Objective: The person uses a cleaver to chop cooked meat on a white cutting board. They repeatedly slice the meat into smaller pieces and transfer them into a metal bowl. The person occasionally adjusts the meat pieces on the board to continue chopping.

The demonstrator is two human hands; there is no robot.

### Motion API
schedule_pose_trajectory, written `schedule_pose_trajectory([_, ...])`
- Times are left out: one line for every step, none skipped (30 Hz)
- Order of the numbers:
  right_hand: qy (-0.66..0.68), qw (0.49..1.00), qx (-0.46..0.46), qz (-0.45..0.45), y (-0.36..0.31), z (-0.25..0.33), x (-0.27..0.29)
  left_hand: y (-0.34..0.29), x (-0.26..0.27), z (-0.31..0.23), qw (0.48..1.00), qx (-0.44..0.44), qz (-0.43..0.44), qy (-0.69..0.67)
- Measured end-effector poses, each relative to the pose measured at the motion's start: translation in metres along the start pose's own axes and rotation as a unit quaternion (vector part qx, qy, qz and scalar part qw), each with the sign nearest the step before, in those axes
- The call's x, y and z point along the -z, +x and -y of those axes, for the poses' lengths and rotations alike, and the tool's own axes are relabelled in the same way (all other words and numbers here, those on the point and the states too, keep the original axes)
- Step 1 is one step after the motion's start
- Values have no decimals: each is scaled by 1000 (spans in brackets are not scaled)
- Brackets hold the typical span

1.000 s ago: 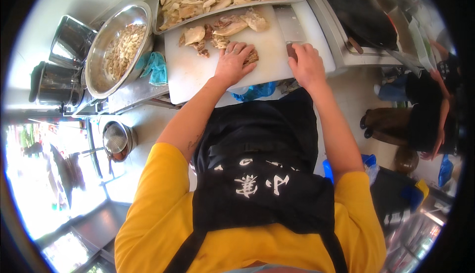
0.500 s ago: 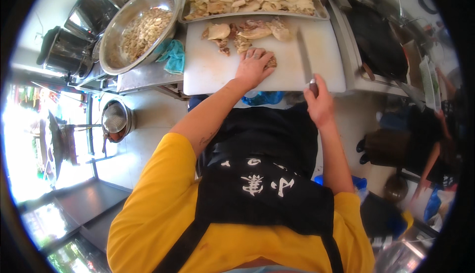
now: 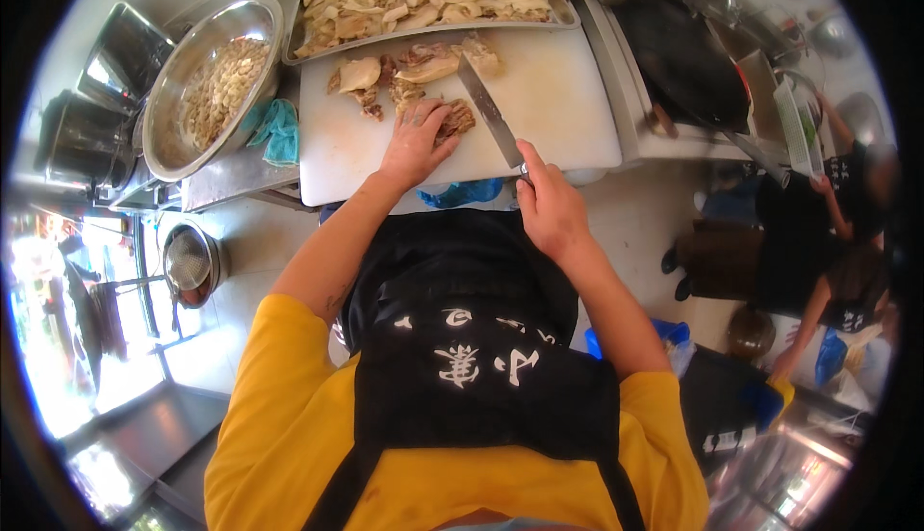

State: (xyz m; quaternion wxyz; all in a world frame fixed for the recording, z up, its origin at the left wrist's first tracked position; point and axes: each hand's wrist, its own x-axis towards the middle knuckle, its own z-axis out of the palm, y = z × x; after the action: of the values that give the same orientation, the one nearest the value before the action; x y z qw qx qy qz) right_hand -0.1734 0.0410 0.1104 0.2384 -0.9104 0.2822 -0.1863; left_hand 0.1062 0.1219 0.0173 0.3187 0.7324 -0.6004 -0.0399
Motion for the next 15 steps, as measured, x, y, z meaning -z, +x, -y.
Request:
schedule_pose_trajectory([0,1000,-17,4,-1,6,0,-1,0,0,1000,-3,-3,8])
schedule_pose_trajectory([2,1000,-21,-6,-2,12,-3,-1,0,-1,1000,-6,-9,18])
schedule_pose_trajectory([6,1000,-25,-17,-1,16,-6,-1,-1,-1,999,-9,-13,32])
schedule_pose_trajectory([-30,999,-30,8,1,18,-10,-1,-1,-1,1000,-8,-14,25])
schedule_pose_trajectory([-65,997,-36,35,5,19,-14,-1,-1,-2,1000,-5,-14,20])
schedule_pose_trajectory([-101,989,-56,88,8,18,-17,-1,-1,-2,1000,3,-8,21])
schedule_pose_trajectory([-102,992,-32,72,12,15,-18,-2,-1,-2,1000,0,-11,14])
schedule_pose_trajectory([-105,991,-21,76,18,10,-17,-1,-1,-1,1000,-2,-13,15])
schedule_pose_trajectory([-107,991,-13,81,21,6,-17,-2,0,-1,1000,3,-8,17])
schedule_pose_trajectory([-109,990,-14,87,22,4,-17,-3,0,-1,1000,2,-7,17])
schedule_pose_trajectory([-114,989,-14,89,23,3,-17,-2,0,0,1000,5,-5,21])
schedule_pose_trajectory([-121,989,-13,85,22,2,-18,-3,0,-1,1000,10,0,22])
schedule_pose_trajectory([-121,988,-14,97,21,2,-19,-3,0,-1,1000,5,-12,19])
schedule_pose_trajectory([-122,987,-14,100,19,3,-20,-3,-1,-2,1000,0,-20,16])
schedule_pose_trajectory([-121,989,-5,86,16,5,-23,-4,-1,-3,1000,5,-17,17])
